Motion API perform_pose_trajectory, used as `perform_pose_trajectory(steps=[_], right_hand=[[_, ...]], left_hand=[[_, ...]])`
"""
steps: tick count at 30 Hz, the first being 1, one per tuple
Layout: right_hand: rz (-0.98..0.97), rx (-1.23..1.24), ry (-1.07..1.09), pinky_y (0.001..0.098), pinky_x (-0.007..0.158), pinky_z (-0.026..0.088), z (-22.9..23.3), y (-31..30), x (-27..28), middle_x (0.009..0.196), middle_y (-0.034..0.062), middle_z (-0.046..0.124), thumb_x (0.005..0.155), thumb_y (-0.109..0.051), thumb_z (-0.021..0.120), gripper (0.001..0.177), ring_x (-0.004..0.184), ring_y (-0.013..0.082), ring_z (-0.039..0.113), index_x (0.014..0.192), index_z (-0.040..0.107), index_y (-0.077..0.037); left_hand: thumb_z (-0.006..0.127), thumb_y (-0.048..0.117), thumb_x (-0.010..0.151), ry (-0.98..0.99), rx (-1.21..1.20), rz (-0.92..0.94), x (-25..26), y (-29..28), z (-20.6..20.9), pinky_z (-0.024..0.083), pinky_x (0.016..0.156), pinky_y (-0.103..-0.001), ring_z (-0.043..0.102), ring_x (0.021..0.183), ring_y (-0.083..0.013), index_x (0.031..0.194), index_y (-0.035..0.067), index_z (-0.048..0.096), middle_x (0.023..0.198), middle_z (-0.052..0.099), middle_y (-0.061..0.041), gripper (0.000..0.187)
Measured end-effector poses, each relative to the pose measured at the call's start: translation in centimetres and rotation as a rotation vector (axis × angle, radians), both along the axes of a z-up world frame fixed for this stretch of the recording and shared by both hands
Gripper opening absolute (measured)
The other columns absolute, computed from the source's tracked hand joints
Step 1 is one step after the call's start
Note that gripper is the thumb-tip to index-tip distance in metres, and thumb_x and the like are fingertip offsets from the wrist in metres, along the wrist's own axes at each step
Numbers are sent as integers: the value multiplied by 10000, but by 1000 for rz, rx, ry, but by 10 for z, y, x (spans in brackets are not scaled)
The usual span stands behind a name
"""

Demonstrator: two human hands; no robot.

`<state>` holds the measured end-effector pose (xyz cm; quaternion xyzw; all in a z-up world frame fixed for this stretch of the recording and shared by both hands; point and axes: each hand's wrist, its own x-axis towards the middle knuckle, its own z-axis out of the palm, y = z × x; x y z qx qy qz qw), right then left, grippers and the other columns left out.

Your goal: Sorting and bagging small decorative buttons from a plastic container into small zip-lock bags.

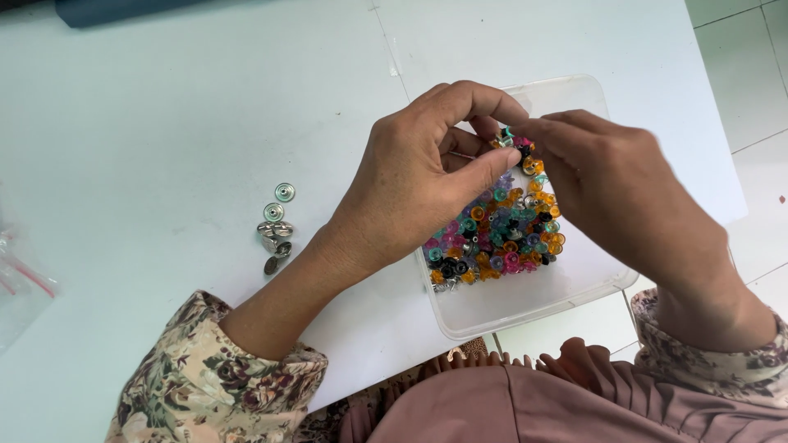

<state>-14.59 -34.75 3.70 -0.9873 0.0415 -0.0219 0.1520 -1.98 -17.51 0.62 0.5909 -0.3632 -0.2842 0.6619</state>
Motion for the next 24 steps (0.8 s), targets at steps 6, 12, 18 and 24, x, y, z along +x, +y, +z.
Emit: perform_pose_trajectory(steps=[6, 12, 18, 24], right_hand=[[73, 1, 302, 466, 576, 524, -32, -13, 6, 1061, 215, 665, 902, 155, 459, 237, 791, 376, 658, 1019, 649, 74], [78, 35, -23, 370, 719, 552, 9, -13, 3, 1212, 166, 723, 961, 186, 493, 359, 882, 249, 753, 1229, 698, 67], [-52, -135, 236, 499, 715, 532, -2, -17, -4, 1215, 165, 721, 930, 43, 587, 462, 831, 411, 695, 1367, 679, -75], [-52, -113, 363, 488, 630, 544, -8, -11, -2, 1150, 146, 738, 785, 195, 455, 660, 822, 394, 719, 1339, 673, -89]], left_hand=[[711, 16, 946, -98, -15, 16, 1, 2, -1, 612, 779, -196, 638, 819, -87, 1114, 164, 677, 969, 588, -13, 226], [783, 108, 931, -124, -23, 27, 2, -1, -3, 631, 821, -205, 660, 822, -84, 1089, 178, 674, 971, 594, -3, 205], [767, 116, 934, -127, -12, 19, 2, 1, -1, 621, 812, -203, 648, 826, -78, 1056, 187, 672, 1010, 632, 11, 170], [755, 90, 936, -177, -11, 30, 2, 1, -5, 610, 809, -221, 646, 826, -95, 1092, 180, 666, 983, 608, 2, 201]])
